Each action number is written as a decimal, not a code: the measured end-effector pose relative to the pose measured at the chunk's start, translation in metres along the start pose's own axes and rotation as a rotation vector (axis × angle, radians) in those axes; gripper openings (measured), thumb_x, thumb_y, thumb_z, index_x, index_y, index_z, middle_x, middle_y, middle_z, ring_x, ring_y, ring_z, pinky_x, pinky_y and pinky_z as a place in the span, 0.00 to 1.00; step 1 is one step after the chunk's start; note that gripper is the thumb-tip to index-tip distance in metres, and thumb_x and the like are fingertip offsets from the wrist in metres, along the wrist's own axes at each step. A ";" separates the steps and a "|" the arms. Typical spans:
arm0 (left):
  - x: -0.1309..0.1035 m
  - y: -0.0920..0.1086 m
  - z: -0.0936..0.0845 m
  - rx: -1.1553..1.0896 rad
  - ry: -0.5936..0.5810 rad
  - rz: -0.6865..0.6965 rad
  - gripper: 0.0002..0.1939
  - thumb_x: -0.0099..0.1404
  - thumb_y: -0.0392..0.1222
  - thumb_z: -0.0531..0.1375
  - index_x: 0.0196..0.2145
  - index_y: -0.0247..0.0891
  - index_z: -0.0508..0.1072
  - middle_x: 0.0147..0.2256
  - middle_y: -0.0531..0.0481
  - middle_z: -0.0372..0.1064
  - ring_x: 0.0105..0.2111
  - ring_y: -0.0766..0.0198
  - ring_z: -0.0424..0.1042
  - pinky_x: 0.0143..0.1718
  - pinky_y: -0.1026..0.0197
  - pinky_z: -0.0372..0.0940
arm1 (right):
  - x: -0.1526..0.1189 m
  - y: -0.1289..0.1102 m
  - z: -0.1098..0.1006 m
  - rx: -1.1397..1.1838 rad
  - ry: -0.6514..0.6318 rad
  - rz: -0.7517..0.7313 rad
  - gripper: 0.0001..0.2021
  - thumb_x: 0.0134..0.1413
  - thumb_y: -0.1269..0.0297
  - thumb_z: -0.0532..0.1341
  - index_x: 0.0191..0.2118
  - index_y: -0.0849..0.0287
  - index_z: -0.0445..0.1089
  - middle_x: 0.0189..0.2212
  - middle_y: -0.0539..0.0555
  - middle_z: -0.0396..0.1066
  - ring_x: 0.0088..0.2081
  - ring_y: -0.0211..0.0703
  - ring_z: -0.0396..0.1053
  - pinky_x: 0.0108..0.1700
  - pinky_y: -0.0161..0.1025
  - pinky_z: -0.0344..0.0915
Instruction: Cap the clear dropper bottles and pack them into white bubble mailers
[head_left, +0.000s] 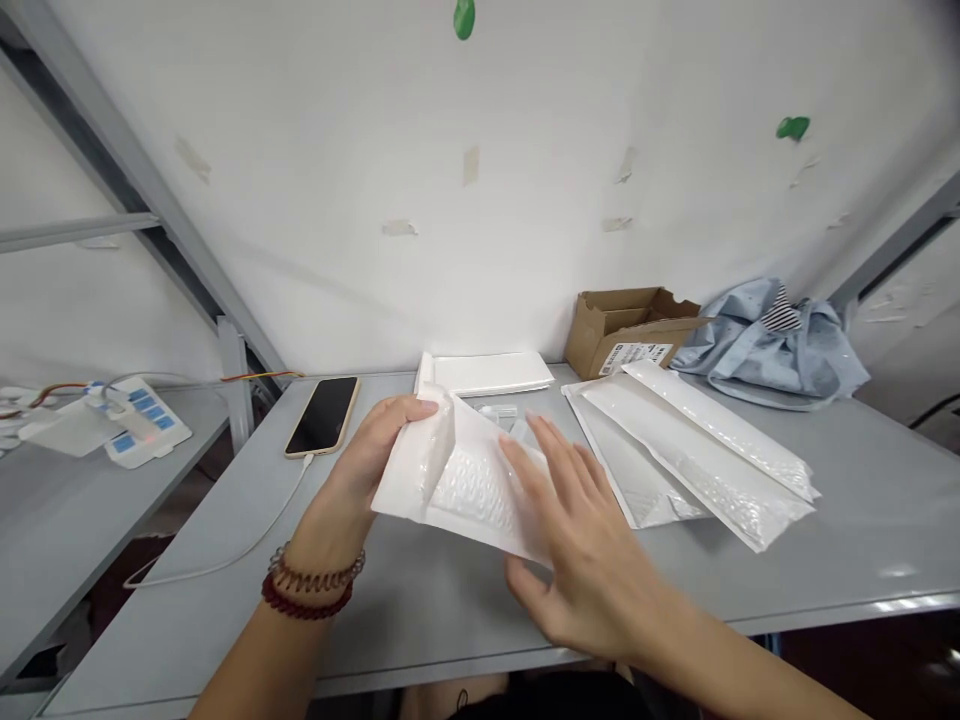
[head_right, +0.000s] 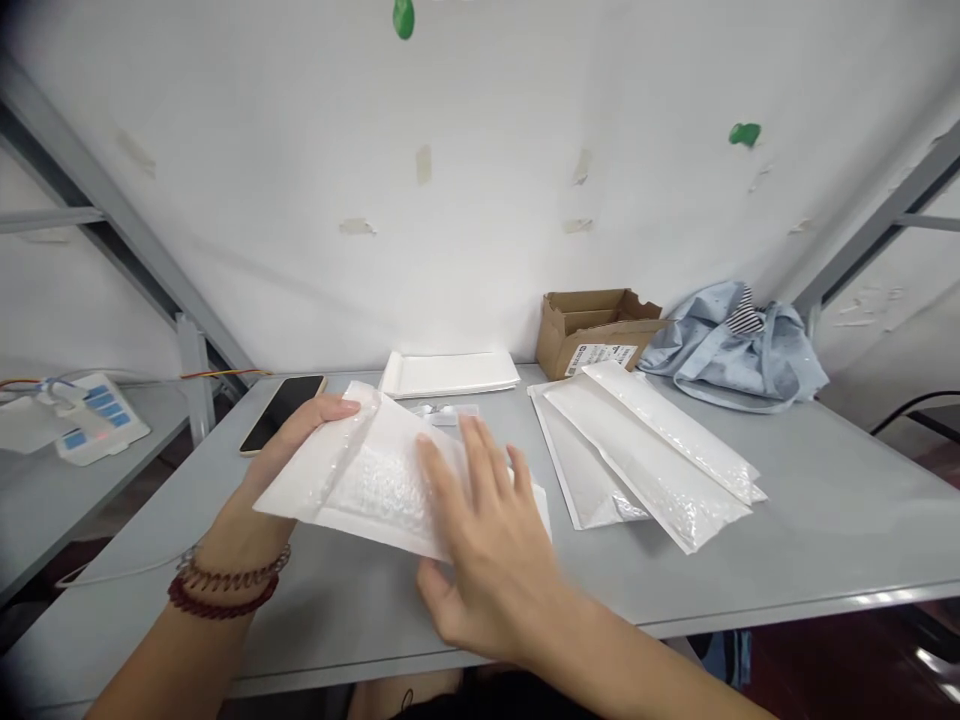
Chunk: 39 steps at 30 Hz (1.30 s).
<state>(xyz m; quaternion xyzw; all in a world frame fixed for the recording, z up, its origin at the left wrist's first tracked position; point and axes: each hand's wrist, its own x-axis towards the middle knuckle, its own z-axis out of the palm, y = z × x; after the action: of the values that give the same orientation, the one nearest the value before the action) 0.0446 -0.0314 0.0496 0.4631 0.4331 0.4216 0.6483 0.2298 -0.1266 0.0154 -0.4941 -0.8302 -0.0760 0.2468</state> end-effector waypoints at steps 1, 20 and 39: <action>0.001 -0.002 0.003 -0.032 0.034 0.011 0.12 0.48 0.46 0.61 0.17 0.36 0.64 0.16 0.54 0.60 0.17 0.67 0.62 0.19 0.64 0.58 | 0.006 -0.004 0.001 -0.057 0.029 -0.026 0.35 0.49 0.68 0.56 0.64 0.68 0.47 0.63 0.73 0.47 0.64 0.67 0.46 0.55 0.64 0.55; -0.004 -0.022 0.013 0.762 -0.060 0.816 0.11 0.62 0.40 0.60 0.23 0.38 0.75 0.18 0.55 0.65 0.20 0.68 0.61 0.23 0.65 0.58 | 0.045 0.010 -0.014 0.067 0.466 0.046 0.12 0.60 0.62 0.58 0.46 0.61 0.65 0.38 0.60 0.73 0.39 0.46 0.71 0.39 0.40 0.68; 0.011 -0.037 0.023 0.201 -0.073 0.121 0.15 0.62 0.47 0.60 0.43 0.36 0.74 0.37 0.43 0.77 0.38 0.58 0.76 0.38 0.58 0.68 | 0.075 0.131 -0.055 -0.381 -0.451 0.343 0.19 0.52 0.52 0.55 0.45 0.61 0.63 0.42 0.63 0.65 0.42 0.58 0.65 0.39 0.49 0.64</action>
<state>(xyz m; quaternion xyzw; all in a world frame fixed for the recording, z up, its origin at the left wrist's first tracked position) 0.0746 -0.0347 0.0164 0.5660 0.4206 0.3973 0.5873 0.3309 -0.0230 0.0837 -0.6682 -0.7395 -0.0757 -0.0307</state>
